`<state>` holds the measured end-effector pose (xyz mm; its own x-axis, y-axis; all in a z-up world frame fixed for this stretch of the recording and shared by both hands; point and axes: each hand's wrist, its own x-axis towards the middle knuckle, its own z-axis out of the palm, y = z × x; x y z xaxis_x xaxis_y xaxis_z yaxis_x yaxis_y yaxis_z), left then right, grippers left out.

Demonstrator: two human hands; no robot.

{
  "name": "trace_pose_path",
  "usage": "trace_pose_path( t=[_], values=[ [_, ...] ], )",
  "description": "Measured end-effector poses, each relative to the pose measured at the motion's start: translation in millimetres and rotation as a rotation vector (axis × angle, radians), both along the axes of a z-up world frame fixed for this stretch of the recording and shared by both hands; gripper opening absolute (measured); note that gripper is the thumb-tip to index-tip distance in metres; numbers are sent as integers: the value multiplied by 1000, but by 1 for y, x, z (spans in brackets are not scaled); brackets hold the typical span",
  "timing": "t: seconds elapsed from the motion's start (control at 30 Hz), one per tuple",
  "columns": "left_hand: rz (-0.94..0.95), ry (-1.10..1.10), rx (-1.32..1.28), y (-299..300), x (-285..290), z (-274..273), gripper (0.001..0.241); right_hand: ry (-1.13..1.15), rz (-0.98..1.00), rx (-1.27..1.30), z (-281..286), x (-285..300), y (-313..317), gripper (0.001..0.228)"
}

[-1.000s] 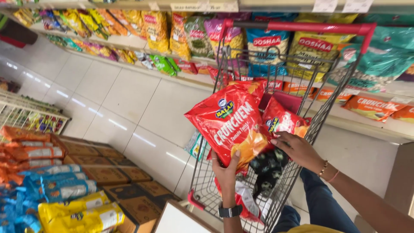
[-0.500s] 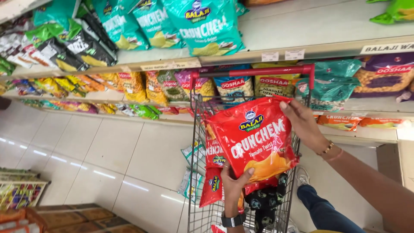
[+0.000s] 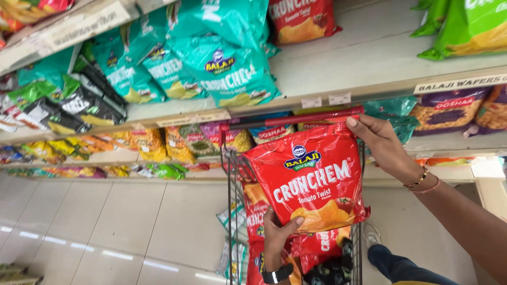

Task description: Picking various bags of chips from shelves and placing them into a shopping cart in a convenience store.

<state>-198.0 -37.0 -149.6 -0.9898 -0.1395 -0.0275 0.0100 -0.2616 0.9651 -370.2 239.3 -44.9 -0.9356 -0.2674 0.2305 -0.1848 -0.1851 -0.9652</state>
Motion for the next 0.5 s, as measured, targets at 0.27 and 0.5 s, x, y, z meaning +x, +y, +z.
trace_pose_path(
  t=[0.27,0.5],
  values=[
    [-45,190,30,31,-128,29,53,299,-215,169,-41,-3,19,82],
    [-268,549,-184,96,-283,100,59,426,-632,217,-19,-59,36,111]
  ],
)
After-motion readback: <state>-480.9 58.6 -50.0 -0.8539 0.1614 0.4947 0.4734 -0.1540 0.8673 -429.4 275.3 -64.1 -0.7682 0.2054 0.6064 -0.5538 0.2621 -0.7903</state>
